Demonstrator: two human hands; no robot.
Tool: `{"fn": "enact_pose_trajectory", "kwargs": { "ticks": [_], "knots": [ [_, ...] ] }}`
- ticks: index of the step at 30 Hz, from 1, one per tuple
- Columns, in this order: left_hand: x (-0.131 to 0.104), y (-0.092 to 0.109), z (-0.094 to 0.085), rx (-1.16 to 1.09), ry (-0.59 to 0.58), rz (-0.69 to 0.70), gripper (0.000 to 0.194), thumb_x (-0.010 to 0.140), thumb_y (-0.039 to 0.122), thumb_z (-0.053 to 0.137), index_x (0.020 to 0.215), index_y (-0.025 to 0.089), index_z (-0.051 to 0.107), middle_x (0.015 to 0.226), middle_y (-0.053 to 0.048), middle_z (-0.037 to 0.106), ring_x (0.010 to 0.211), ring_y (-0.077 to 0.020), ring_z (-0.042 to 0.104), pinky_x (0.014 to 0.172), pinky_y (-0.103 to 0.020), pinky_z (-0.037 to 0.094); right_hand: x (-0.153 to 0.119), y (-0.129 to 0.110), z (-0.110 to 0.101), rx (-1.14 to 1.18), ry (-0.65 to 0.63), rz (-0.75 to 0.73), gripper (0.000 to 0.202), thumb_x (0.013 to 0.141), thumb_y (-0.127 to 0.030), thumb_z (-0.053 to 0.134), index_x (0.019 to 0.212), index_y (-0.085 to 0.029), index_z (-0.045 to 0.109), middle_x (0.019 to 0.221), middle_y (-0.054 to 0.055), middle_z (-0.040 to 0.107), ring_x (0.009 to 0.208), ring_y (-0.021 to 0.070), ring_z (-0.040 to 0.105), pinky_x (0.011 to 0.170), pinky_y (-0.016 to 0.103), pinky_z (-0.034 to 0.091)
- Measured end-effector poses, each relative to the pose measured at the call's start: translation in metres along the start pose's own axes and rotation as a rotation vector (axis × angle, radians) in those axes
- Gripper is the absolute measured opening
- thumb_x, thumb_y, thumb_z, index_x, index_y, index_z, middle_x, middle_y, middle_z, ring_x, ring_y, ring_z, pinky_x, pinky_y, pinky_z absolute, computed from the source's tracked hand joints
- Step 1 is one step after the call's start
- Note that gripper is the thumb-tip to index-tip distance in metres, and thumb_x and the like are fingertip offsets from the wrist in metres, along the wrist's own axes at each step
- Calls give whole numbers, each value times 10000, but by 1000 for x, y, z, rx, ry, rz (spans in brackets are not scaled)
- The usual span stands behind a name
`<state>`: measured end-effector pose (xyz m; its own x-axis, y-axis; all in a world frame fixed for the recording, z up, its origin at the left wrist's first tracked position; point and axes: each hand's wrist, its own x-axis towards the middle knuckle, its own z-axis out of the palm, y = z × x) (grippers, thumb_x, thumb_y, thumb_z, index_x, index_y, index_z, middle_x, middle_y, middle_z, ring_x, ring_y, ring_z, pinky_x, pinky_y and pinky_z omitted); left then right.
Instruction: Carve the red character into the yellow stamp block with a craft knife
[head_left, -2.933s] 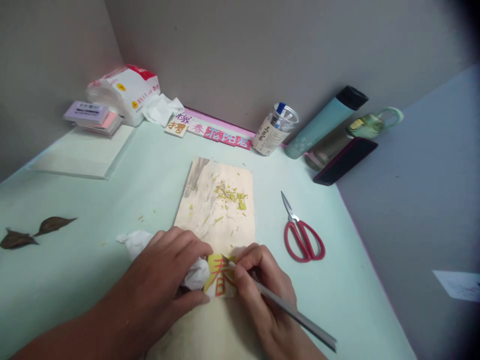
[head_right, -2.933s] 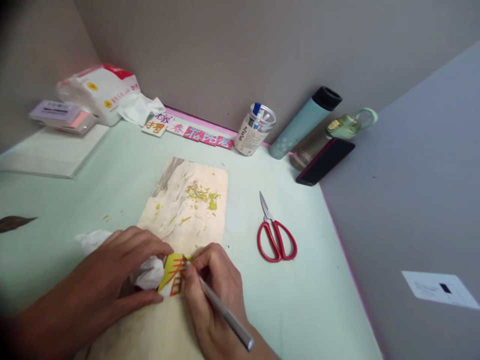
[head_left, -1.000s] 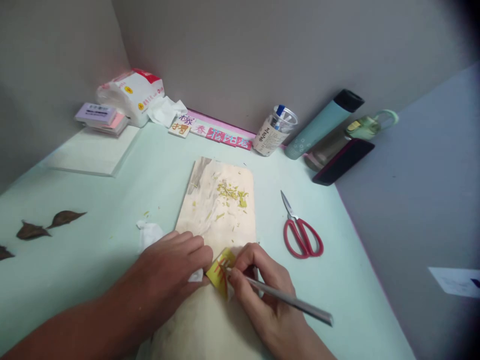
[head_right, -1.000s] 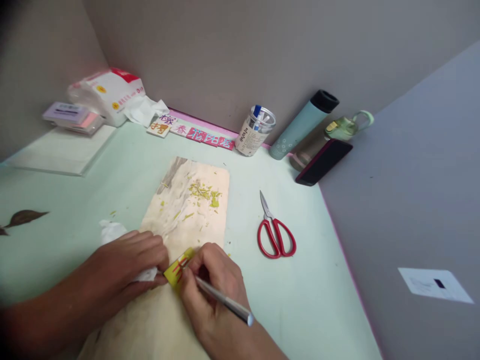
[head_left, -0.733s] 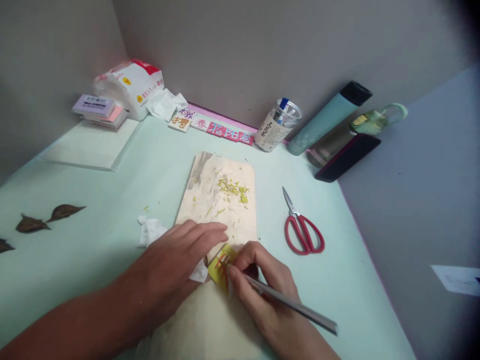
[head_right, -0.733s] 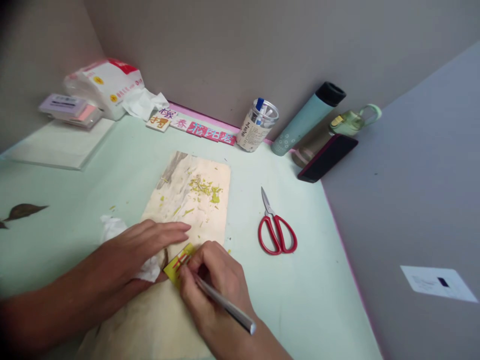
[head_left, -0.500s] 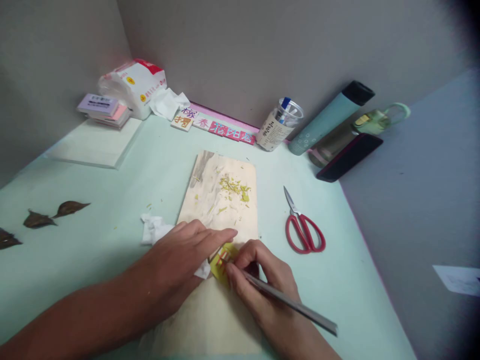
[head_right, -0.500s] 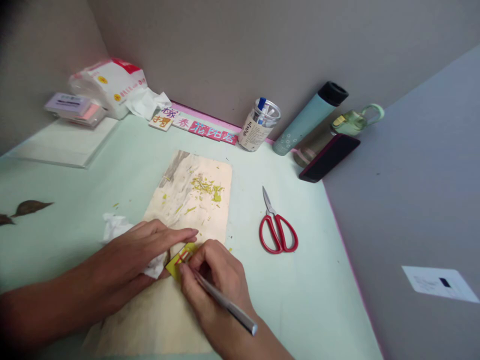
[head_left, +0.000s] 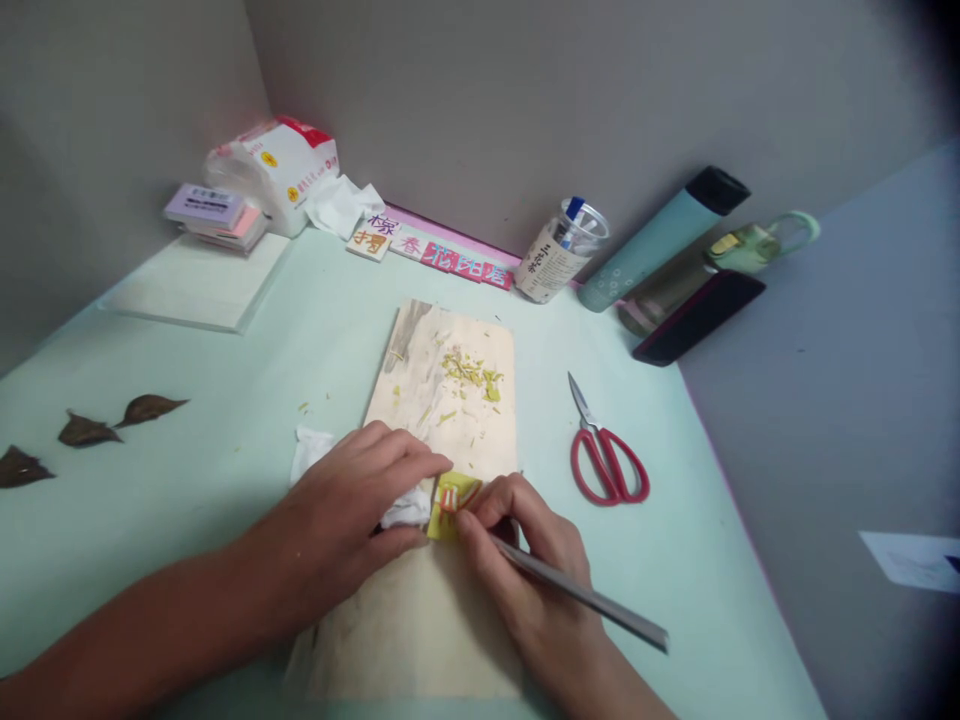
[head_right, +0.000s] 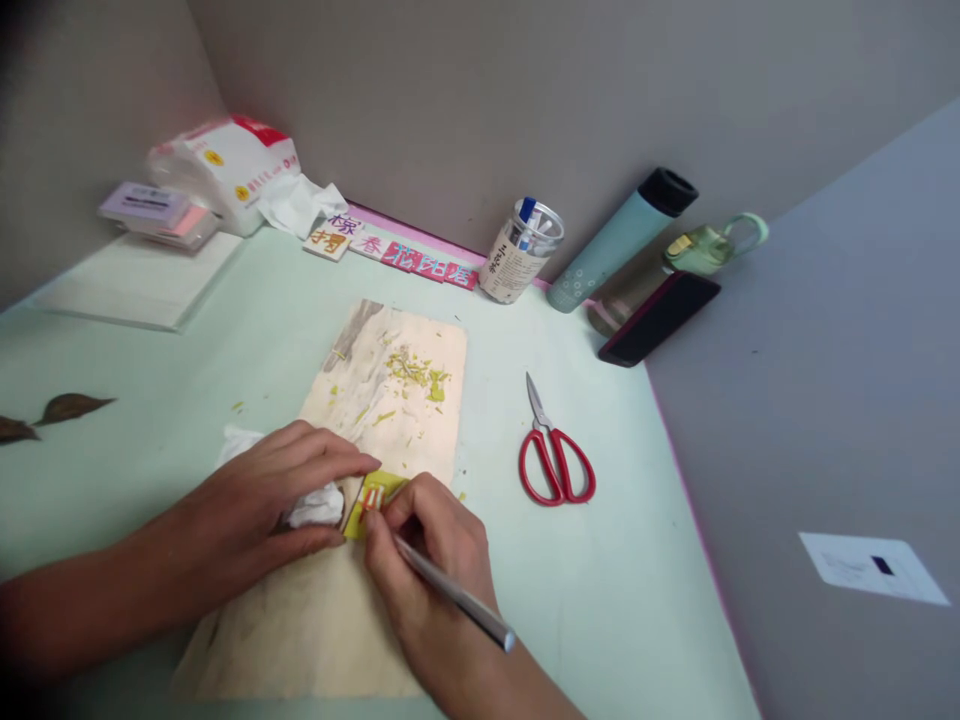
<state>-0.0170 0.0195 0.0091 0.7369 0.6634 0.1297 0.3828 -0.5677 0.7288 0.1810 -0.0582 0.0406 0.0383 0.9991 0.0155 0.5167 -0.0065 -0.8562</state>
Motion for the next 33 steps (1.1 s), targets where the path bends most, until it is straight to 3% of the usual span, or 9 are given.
{"fn": "enact_pose_trajectory", "kwargs": {
  "ticks": [6,33],
  "knots": [
    [1,2,-1,-10,-14,-28,454,928,127,739,1313,293,564,1198,5,619,1129,-236,528,954,-367,432,2,-5,2,52,45,0,280,969,-234,580,707,-236,480,632,-47,514,544,115,449,519,238,375],
    [0,3,4,-35,55,-32,441,874,107,701,1275,264,606,1157,-9,641,1106,-248,539,945,-385,439,1,-7,-6,51,-123,80,236,988,-255,502,763,-245,431,702,-35,510,601,133,427,554,270,355]
  ]
}}
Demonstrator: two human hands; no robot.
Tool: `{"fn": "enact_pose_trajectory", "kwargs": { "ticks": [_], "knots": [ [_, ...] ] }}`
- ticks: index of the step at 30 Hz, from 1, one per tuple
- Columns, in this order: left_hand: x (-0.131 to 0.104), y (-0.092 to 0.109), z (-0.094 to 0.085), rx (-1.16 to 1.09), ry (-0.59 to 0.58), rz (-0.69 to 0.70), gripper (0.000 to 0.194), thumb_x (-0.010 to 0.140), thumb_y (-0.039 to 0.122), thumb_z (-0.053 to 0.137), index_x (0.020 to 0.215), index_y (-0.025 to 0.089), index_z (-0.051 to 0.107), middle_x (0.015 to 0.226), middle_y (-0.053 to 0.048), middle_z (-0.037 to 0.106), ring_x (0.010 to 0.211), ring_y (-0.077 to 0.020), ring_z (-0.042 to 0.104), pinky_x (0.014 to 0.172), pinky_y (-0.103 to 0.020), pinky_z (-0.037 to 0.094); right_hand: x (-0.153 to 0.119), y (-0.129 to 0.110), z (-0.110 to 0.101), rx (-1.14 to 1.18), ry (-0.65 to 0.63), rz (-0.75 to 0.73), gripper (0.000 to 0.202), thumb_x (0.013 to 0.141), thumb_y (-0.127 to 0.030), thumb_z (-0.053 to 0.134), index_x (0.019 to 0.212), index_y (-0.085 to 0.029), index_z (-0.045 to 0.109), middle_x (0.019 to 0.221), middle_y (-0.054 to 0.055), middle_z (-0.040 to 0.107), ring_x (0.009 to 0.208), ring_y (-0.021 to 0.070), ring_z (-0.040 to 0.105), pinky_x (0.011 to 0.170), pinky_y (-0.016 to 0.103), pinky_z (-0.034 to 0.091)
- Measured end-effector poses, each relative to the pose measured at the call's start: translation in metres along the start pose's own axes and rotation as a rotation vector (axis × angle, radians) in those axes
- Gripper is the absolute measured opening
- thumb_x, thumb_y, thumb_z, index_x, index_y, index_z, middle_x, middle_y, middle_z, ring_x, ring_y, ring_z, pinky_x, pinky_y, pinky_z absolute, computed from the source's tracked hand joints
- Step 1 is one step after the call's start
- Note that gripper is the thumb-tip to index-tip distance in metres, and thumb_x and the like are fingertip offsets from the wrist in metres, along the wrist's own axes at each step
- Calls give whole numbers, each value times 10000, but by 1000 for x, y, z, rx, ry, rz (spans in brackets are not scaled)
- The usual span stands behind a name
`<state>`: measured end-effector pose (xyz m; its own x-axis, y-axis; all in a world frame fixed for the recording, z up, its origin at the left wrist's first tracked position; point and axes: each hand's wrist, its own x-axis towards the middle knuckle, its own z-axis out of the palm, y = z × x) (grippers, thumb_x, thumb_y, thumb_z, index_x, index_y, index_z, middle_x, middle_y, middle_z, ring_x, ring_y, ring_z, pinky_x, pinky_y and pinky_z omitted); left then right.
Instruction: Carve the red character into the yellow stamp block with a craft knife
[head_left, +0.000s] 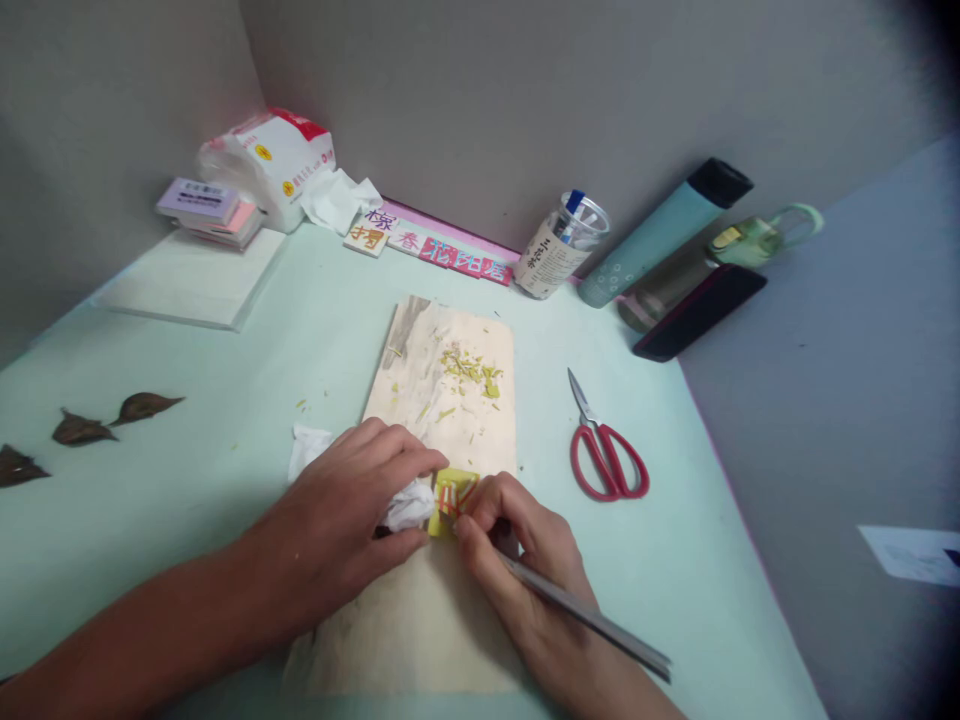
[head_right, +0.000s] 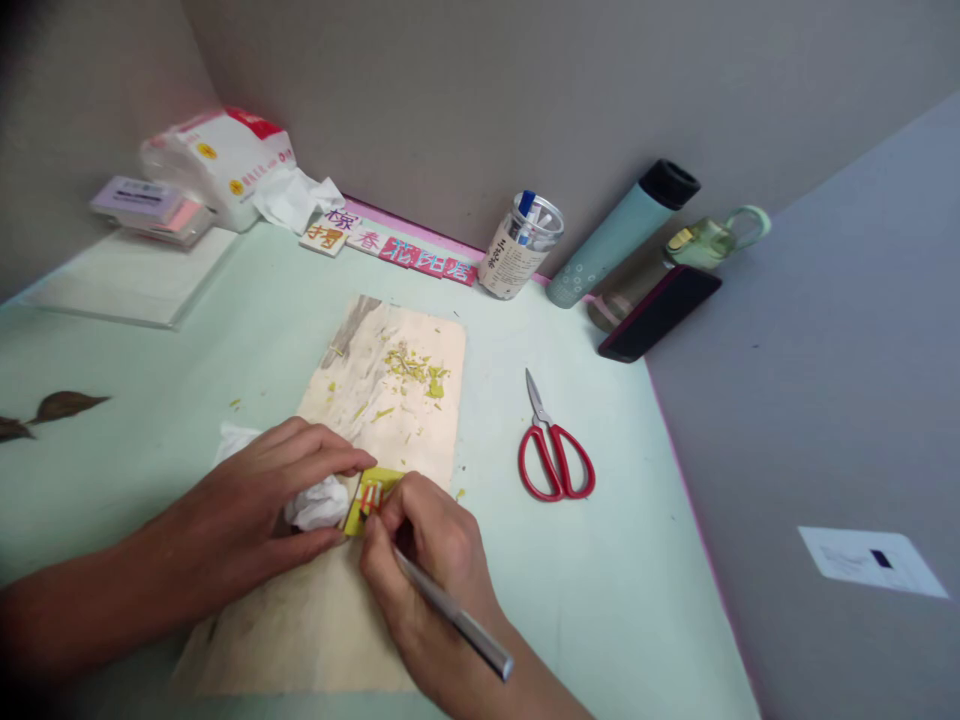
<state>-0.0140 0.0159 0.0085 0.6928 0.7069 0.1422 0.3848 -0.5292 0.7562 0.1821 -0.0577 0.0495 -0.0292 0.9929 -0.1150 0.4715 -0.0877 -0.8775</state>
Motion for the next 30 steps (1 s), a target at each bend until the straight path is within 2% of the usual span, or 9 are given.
{"fn": "enact_pose_trajectory", "kwargs": {
  "ticks": [20,24,30],
  "knots": [
    [2,0,-1,4,-25,-11,467,867,87,735,1280,258,599,1163,-6,636,1118,-247,530,946,-380,436,-3,-3,-1,-83,-32,-80,210,945,-178,482,760,-246,409,695,-36,488,652,152,454,619,287,357],
    [2,0,0,11,13,17,470,868,85,732,1280,261,594,1148,-4,637,1101,-246,534,936,-373,435,-3,0,2,-85,-5,-107,209,916,-166,493,748,-249,402,681,-37,485,646,151,453,599,277,350],
    [2,0,-1,3,1,27,493,860,86,754,1287,267,588,1158,5,631,1101,-235,525,937,-362,429,-1,3,2,-37,52,-71,210,916,-194,504,740,-252,406,678,-38,517,590,129,450,547,253,366]
  ]
}}
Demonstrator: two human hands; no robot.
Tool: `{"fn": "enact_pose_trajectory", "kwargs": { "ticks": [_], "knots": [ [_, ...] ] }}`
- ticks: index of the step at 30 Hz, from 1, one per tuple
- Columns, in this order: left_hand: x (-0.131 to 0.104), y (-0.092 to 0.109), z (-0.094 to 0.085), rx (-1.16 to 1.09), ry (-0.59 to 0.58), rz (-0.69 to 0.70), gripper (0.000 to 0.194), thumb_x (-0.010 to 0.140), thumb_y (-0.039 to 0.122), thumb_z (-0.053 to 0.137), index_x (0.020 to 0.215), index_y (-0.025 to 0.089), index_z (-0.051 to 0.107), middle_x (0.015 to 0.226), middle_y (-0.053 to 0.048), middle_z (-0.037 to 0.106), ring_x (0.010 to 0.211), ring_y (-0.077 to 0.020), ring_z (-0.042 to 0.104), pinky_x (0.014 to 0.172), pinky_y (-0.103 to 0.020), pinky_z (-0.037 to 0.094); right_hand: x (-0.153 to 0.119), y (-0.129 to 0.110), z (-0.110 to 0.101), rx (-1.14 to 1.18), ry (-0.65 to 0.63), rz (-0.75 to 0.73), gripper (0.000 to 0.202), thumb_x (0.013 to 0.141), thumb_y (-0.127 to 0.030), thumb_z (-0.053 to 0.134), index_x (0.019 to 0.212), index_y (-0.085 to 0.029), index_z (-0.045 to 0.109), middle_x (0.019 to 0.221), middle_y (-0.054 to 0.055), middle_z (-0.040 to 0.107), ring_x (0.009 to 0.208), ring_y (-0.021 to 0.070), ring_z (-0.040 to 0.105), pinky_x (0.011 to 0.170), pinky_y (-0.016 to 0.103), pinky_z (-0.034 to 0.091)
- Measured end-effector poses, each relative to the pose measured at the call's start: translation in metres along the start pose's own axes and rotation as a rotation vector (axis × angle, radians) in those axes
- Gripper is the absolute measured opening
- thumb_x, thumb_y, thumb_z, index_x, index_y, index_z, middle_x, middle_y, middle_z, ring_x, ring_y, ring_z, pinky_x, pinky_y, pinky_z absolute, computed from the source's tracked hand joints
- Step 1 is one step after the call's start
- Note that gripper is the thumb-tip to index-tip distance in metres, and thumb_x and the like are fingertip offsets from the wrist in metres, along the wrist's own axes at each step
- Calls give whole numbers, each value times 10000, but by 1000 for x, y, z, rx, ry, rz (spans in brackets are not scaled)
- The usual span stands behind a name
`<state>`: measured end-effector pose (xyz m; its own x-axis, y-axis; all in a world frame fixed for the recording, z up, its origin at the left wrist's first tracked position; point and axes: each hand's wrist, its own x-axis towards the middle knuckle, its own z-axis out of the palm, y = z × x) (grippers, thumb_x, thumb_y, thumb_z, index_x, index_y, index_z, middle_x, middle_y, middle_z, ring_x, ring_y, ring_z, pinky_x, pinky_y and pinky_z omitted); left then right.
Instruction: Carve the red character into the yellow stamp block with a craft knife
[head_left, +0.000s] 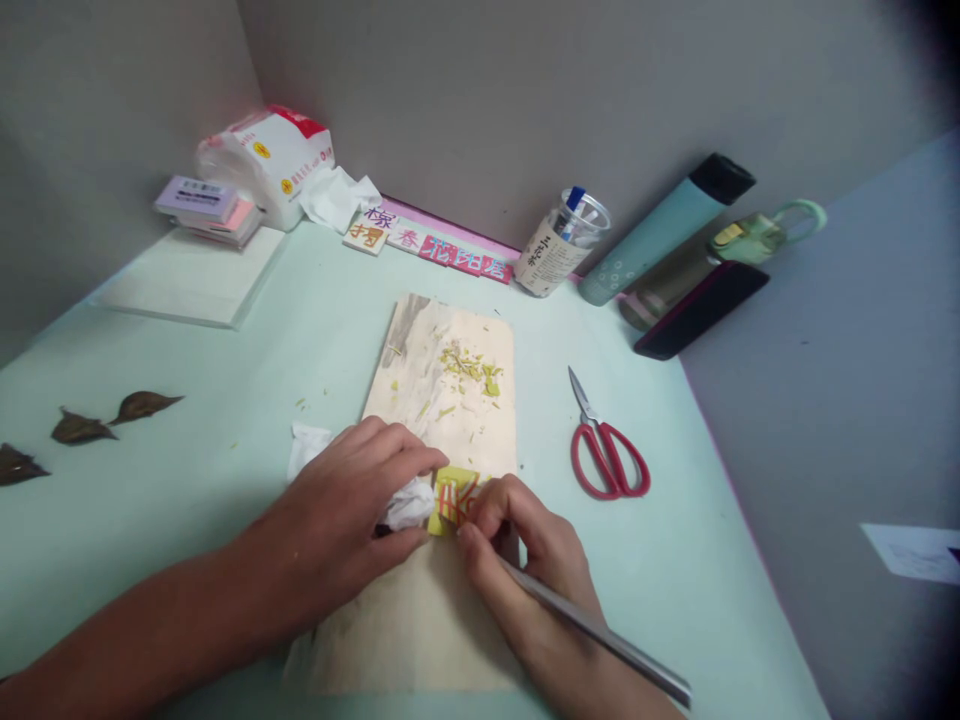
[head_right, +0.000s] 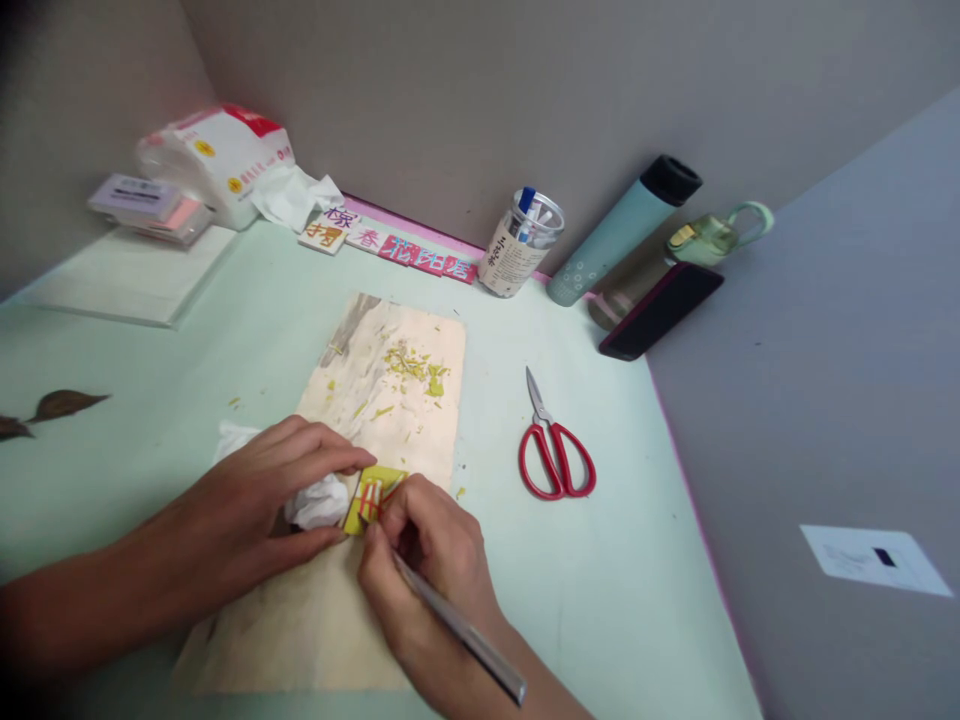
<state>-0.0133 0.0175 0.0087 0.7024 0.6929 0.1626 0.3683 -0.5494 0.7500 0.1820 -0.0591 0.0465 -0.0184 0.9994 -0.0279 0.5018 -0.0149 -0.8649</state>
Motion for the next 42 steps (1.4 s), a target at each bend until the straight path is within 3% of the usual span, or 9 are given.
{"fn": "enact_pose_trajectory", "kwargs": {
  "ticks": [10,25,42],
  "knots": [
    [0,1,1,-12,2,-16,487,851,79,752,1272,267,596,1142,1,632,1095,-242,532,935,-385,429,-1,3,6,1,58,-12,243,954,-200,512,736,-250,416,683,-46,502,584,122,438,543,246,368],
    [0,1,1,11,11,-15,485,837,67,724,1268,257,606,1138,-2,632,1095,-243,534,937,-379,436,1,-4,1,-82,-19,-73,209,926,-135,505,769,-241,418,690,-53,478,614,126,447,591,256,359],
    [0,2,1,14,-11,-31,469,848,83,711,1270,259,603,1148,-11,629,1105,-254,530,945,-395,433,2,-8,-2,-46,-71,56,210,950,-219,497,754,-242,426,691,-41,497,603,130,432,573,270,353]
  ]
}}
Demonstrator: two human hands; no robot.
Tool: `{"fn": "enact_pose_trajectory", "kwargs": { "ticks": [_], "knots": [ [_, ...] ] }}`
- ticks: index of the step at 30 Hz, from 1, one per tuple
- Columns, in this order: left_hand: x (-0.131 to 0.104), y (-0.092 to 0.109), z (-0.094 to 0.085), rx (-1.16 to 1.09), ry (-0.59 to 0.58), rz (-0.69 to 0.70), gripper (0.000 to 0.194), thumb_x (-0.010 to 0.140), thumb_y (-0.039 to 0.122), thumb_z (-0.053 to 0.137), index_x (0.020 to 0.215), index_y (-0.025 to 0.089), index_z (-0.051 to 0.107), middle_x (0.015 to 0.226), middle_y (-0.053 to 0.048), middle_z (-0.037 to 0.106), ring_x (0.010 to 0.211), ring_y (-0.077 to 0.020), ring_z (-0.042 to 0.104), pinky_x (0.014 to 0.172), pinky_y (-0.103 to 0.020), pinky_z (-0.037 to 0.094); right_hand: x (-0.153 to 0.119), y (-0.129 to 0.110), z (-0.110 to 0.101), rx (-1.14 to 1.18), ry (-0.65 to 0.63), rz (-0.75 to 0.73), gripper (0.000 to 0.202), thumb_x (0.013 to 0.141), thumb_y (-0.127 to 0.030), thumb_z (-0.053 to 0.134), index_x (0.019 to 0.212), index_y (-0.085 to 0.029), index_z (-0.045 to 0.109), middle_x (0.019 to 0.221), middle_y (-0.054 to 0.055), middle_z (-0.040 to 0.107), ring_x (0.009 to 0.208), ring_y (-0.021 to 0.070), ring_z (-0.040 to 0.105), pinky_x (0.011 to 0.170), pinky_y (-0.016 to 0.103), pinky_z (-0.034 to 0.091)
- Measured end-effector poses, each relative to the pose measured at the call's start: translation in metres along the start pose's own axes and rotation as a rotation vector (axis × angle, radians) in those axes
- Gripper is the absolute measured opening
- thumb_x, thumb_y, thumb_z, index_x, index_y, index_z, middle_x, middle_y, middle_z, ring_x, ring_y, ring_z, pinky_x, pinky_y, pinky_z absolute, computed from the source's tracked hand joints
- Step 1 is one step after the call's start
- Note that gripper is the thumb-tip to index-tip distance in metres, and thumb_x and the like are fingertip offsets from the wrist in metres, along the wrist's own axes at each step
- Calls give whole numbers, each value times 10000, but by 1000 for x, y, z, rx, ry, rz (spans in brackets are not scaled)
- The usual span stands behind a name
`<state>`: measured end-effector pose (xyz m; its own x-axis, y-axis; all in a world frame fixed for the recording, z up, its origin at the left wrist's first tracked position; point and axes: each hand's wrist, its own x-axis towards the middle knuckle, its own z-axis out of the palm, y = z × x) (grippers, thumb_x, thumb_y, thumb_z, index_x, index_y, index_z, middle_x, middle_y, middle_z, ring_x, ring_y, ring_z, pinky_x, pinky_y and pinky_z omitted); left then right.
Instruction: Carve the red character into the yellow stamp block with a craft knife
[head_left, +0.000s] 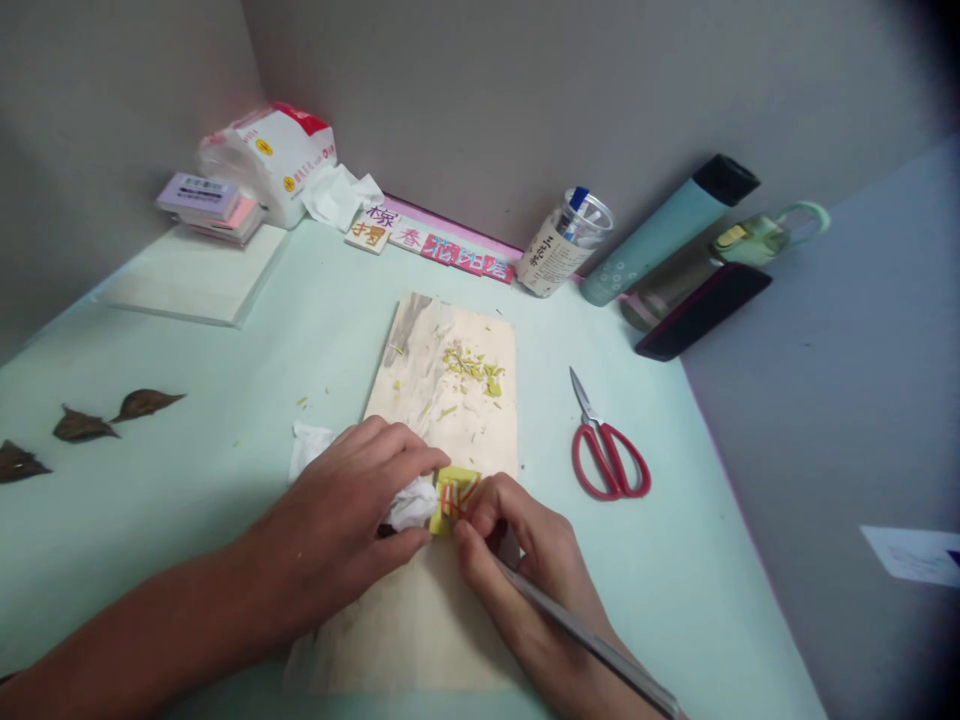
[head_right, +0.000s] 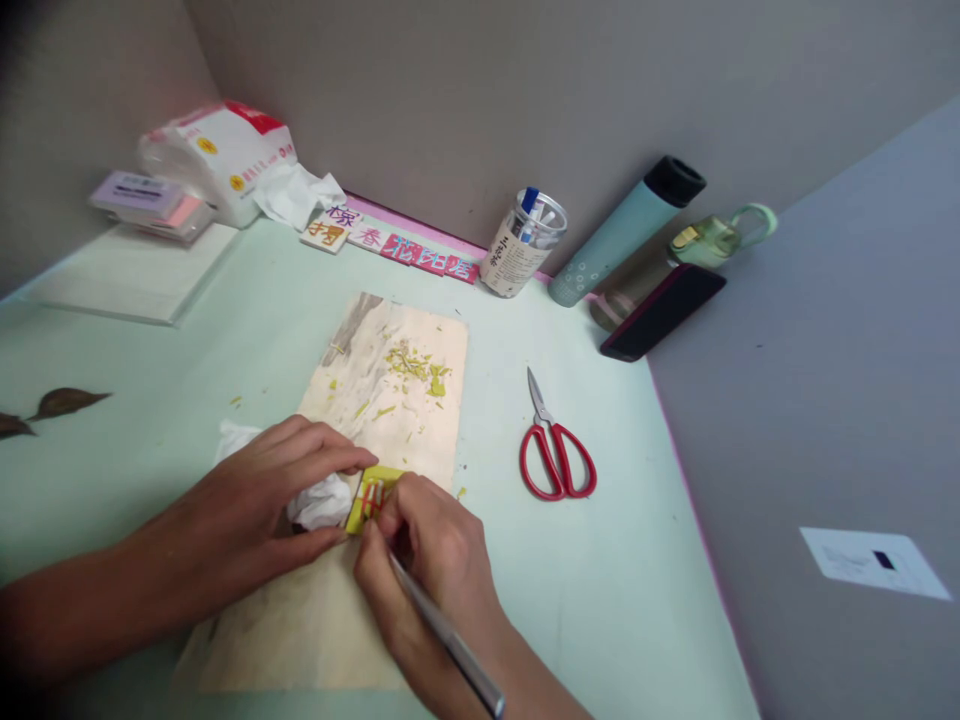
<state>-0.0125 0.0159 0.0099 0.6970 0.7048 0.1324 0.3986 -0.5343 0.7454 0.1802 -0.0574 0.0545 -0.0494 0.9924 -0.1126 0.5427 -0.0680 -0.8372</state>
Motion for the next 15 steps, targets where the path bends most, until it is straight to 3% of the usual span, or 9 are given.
{"fn": "enact_pose_trajectory", "kwargs": {
  "ticks": [15],
  "knots": [
    [0,1,-1,-8,7,0,475,837,63,723,1257,254,609,1134,-2,627,1092,-240,528,934,-381,436,-1,-4,-3,4,-37,13,196,930,-219,497,754,-248,415,700,-28,509,650,159,460,615,298,361]
  ]
}}
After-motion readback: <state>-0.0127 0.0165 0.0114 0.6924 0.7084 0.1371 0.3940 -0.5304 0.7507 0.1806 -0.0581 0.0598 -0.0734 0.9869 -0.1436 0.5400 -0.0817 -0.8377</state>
